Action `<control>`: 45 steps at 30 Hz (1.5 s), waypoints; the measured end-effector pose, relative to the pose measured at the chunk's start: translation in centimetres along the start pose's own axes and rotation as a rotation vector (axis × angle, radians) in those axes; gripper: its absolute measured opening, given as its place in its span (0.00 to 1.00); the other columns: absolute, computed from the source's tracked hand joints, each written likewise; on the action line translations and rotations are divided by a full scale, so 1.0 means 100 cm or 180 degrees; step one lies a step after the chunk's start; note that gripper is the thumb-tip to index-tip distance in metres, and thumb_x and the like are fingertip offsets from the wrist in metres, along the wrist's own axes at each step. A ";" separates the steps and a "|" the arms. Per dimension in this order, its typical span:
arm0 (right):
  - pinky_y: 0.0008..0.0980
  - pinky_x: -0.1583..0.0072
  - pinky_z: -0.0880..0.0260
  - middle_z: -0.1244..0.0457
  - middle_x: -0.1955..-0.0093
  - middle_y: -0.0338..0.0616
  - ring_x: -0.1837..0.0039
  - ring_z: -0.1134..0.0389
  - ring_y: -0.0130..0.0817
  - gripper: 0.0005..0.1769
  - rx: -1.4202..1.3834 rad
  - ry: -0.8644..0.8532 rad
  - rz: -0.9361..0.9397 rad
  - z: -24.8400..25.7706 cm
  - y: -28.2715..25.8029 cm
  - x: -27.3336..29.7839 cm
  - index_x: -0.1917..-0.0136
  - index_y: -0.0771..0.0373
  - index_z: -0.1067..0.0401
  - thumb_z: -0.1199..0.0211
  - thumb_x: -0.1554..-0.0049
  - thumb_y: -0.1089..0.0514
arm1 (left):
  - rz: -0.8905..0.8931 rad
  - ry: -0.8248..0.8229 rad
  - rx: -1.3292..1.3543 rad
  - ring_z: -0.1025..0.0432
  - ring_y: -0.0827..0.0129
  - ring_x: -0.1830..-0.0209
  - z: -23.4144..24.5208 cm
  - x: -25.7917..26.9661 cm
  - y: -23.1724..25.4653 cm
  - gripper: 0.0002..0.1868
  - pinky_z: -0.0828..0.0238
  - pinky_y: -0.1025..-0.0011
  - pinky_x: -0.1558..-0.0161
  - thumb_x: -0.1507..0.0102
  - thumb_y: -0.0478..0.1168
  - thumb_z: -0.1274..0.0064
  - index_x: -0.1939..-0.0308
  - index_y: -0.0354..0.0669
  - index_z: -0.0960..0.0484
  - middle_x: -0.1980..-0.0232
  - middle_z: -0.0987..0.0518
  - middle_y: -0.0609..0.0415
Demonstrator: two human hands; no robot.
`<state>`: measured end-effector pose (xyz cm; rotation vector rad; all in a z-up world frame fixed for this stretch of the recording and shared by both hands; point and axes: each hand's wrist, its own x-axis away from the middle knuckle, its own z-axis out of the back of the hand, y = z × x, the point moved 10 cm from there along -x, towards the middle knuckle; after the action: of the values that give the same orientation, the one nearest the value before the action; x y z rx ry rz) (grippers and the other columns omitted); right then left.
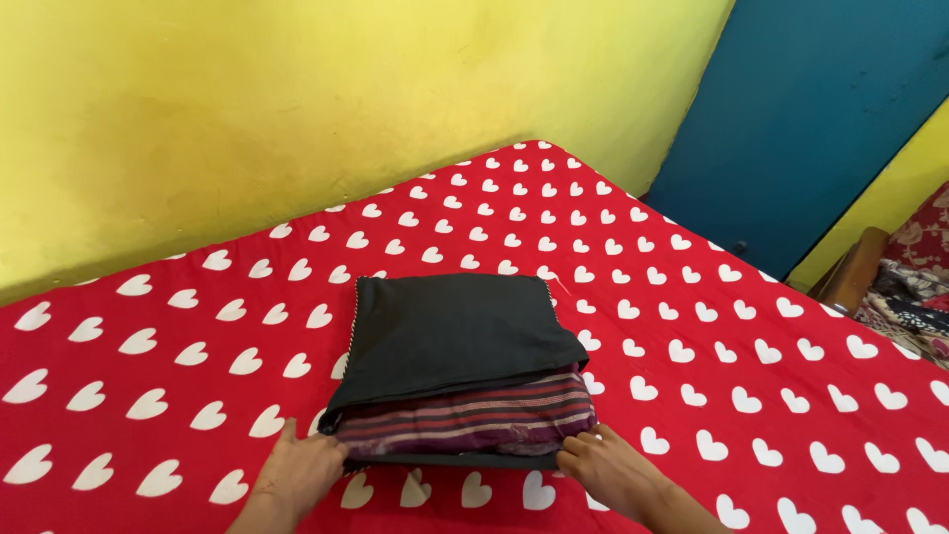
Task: The person puts pillowcases onto pillows by hand, smoothing the fabric and placing the finished pillows at the head of a bed.
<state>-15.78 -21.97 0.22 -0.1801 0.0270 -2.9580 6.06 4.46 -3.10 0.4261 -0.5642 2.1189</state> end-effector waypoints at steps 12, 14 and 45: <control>0.45 0.47 0.32 0.34 0.57 0.41 0.54 0.31 0.42 0.14 -0.0877 0.0734 -0.1697 0.039 0.098 0.018 0.50 0.57 0.24 0.40 0.41 0.47 | -0.0434 0.1642 0.0087 0.27 0.66 0.46 0.101 -0.030 0.035 0.11 0.37 0.57 0.41 0.32 0.49 0.51 0.56 0.51 0.18 0.53 0.19 0.58; 0.44 0.49 0.30 0.34 0.55 0.41 0.53 0.31 0.42 0.15 -0.1068 0.0765 -0.1958 0.035 0.102 0.016 0.50 0.57 0.23 0.39 0.42 0.46 | -0.0600 0.1986 0.0228 0.27 0.64 0.49 0.122 -0.035 0.054 0.11 0.35 0.58 0.45 0.33 0.49 0.49 0.56 0.49 0.19 0.54 0.21 0.57; 0.77 0.27 0.65 0.48 0.19 0.41 0.16 0.56 0.38 0.06 0.0103 0.0674 -0.0534 0.053 0.048 -0.047 0.52 0.61 0.30 0.47 0.40 0.60 | -0.1174 0.1836 0.2100 0.29 0.60 0.51 0.127 -0.074 0.171 0.12 0.33 0.60 0.49 0.43 0.26 0.50 0.58 0.44 0.22 0.56 0.23 0.55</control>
<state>-9.70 -25.88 4.74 0.1428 -0.0084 -3.1285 -2.72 -16.09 -0.11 0.2254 0.5233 1.8935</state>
